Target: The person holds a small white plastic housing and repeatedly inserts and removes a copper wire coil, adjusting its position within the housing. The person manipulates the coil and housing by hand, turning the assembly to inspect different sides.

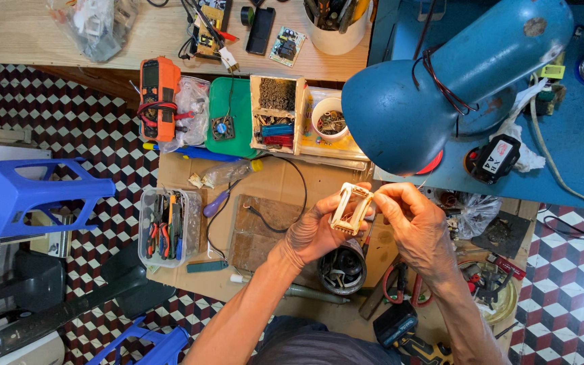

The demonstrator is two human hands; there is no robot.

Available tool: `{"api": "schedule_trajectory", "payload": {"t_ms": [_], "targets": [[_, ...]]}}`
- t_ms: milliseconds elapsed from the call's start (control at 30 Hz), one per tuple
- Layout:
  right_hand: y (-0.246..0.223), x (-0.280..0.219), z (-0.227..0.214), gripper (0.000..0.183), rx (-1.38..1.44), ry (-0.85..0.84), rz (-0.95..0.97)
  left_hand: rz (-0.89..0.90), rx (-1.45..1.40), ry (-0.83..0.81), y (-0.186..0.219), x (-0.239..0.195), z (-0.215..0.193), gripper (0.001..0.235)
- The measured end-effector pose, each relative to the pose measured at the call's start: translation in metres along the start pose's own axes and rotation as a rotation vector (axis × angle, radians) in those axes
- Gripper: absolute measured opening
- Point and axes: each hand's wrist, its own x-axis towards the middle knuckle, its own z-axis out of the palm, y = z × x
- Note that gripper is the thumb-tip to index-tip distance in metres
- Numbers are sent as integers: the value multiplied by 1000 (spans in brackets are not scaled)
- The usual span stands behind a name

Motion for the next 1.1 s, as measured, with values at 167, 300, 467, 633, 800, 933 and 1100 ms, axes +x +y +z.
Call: {"api": "schedule_trajectory", "payload": {"t_ms": [167,300,467,633,800,933,1100], "targets": [[-1,-6,1,19,-43,2,14,-11,43,-55,1,-3,3,73],[-5,-10,1,19,-78,-13,-2,3,41,-14,0,-6,4,72],[-13,-12,2,19,-24,49,20,14,-19,29,-2,-7,-1,62],[-21,-15,-5,27,-44,231,30,68,-36,100,-8,-6,-13,51],[-25,-28,4,19,20,240,125,99,-24,124,-11,-8,-18,49],[-30,-34,25,19,88,177,81,132,-25,87,-10,-12,-10,50],[-35,-33,35,22,117,164,132,188,36,37,-9,-14,1,55]]}}
